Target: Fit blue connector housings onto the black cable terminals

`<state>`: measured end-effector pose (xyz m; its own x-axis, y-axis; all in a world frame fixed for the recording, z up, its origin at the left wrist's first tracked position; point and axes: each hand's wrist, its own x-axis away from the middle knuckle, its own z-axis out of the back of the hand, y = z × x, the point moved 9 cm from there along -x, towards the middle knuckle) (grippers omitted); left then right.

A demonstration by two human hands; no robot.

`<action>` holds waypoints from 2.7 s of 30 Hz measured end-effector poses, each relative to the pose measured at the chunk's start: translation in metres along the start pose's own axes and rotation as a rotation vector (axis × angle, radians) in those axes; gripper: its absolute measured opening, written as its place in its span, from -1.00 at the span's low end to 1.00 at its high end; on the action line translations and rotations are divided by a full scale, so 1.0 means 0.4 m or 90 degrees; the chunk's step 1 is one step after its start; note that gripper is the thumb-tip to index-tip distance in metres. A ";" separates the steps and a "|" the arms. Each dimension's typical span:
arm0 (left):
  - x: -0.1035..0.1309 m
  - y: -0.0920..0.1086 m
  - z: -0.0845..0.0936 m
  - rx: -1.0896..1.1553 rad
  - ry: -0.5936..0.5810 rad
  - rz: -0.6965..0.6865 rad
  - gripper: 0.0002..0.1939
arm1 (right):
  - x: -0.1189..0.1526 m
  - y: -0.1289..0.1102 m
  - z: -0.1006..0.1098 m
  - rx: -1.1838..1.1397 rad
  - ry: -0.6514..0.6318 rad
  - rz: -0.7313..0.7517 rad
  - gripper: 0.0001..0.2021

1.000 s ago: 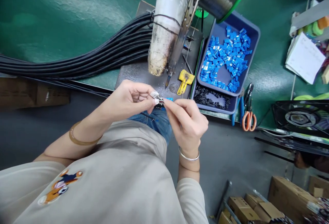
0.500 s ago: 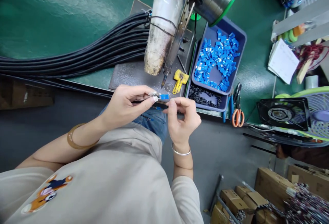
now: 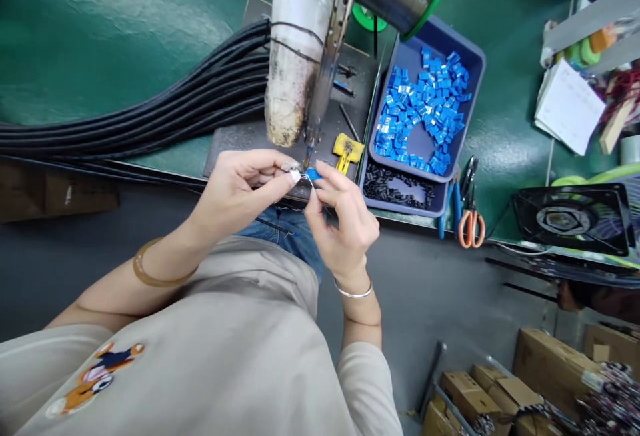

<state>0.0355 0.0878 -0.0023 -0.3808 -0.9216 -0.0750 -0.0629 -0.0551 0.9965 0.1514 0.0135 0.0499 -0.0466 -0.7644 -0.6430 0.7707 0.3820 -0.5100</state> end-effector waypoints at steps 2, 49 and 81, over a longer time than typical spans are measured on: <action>-0.001 0.001 0.002 0.005 0.005 -0.001 -0.89 | -0.005 0.000 -0.002 -0.004 -0.004 0.001 -0.86; 0.020 0.013 -0.016 -0.031 -0.133 0.026 -0.95 | 0.005 -0.048 0.017 0.162 -0.047 0.014 -0.87; -0.012 -0.016 -0.003 0.074 -0.018 0.083 -0.90 | -0.002 -0.003 0.005 0.024 0.071 0.019 -0.81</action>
<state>0.0389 0.0921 -0.0081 -0.4182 -0.9068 0.0527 -0.1163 0.1110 0.9870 0.1519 0.0126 0.0524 -0.0913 -0.6895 -0.7185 0.7958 0.3832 -0.4689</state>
